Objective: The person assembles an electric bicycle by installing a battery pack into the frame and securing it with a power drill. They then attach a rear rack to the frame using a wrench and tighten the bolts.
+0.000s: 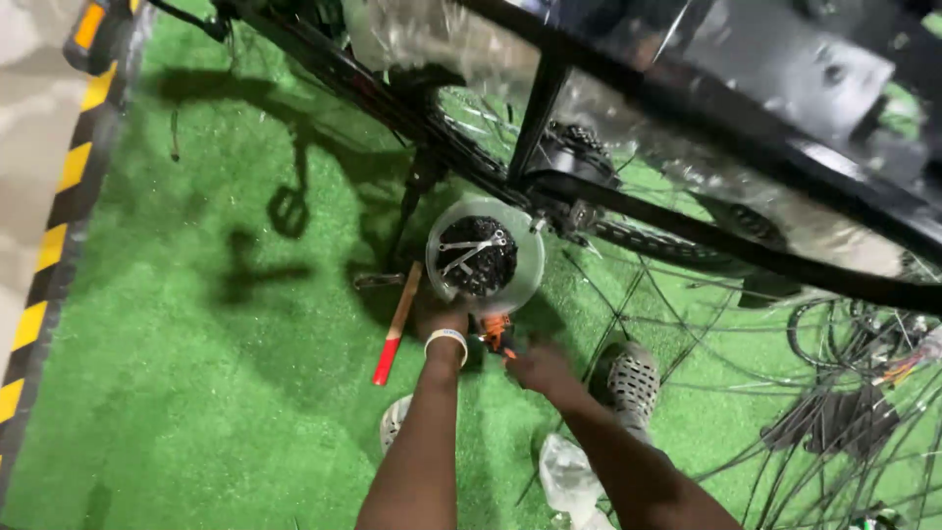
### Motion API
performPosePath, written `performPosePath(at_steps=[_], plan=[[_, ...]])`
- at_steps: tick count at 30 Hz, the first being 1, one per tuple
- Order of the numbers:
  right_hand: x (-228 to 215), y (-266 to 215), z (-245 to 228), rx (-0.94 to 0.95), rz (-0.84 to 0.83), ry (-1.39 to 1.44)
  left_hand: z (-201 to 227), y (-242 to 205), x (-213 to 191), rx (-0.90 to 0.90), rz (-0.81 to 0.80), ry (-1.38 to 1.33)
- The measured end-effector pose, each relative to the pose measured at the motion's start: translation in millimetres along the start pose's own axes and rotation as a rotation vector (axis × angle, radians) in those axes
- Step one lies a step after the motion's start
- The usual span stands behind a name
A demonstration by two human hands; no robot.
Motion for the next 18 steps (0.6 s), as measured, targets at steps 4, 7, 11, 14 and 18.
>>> performPosePath(at_steps=[4, 7, 11, 14, 18], plan=[[-10, 2, -81, 0.293, -0.146, -0.026, -23, -26, 11, -0.062, 0.221, -0.109], [21, 10, -64, 0.392, -0.042, -0.106, -67, 26, 81, 0.599, 0.193, 0.792], [-25, -19, -111, 0.363, 0.128, 0.108, -18, 47, 77, 0.837, -0.074, 0.293], [-13, -12, -69, 0.465, 0.048, 0.265, -7, 68, 95, 0.813, -0.277, 0.506], [-52, -35, -70, 0.243, 0.120, 0.585, -12, 52, 114, 1.176, 0.203, 0.584]])
Point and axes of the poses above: each hand's wrist, its own y-axis towards the middle knuckle, its own x-axis out of the palm, z = x × y, the point moved 3 cm from there along y, towards the middle knuckle, and after that the axes turned 5 degrees about -y, right-handed, at the moved point
